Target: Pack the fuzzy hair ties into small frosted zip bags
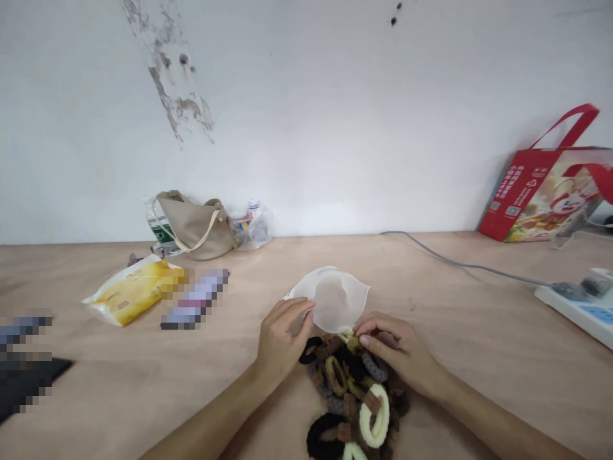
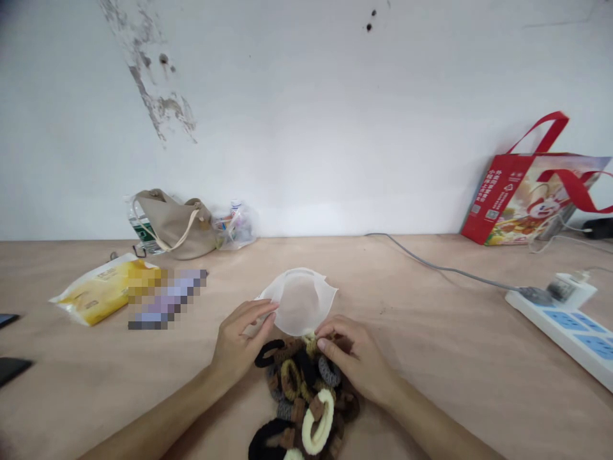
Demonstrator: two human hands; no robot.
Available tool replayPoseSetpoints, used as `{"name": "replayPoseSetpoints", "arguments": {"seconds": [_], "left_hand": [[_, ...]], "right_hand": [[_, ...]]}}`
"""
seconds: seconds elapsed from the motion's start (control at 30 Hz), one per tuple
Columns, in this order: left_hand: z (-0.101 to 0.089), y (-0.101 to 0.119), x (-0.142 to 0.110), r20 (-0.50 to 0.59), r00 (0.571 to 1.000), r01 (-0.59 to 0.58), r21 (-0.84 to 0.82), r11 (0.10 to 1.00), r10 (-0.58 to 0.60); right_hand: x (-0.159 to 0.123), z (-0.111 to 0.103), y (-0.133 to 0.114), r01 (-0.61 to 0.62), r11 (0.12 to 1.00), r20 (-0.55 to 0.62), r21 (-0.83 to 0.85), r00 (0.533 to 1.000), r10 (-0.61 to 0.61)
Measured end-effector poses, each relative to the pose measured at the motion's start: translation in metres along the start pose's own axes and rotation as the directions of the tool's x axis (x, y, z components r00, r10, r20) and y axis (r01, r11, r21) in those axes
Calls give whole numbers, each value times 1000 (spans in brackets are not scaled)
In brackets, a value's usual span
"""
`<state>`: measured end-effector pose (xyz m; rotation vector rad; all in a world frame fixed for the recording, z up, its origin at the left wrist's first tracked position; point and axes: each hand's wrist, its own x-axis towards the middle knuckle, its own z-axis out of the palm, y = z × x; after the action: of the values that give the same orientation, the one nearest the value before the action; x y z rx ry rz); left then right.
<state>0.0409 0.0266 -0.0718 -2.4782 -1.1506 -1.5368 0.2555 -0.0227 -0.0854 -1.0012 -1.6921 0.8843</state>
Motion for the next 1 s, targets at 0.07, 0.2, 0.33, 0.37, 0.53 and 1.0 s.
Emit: {"name": "replayPoseSetpoints", "arguments": {"seconds": [0.07,0.2,0.33,0.37,0.53,1.0], "left_hand": [[0,0,0,1,1000,-12,-7,1000,12],[0,0,0,2,1000,-16,-7,1000,16],[0,-1,0,17,1000,-25,-5,1000,25],[0,-1,0,22,999,-24,-5,1000,24],[0,-1,0,30,999,-29,-3,1000,29],[0,0,0,33,999,-18,-7,1000,18]], "right_hand": [[0,0,1,-1,1000,-6,2,1000,1],[0,-2,1,-5,1000,-33,-9,999,4],[0,-2,1,-23,999,-65,-28,998,21],[0,-2,0,-29,999,-67,-30,997,27],[-1,1,0,-58,998,-52,-30,997,56],[-2,2,3,-70,997,-15,-32,997,69]]}}
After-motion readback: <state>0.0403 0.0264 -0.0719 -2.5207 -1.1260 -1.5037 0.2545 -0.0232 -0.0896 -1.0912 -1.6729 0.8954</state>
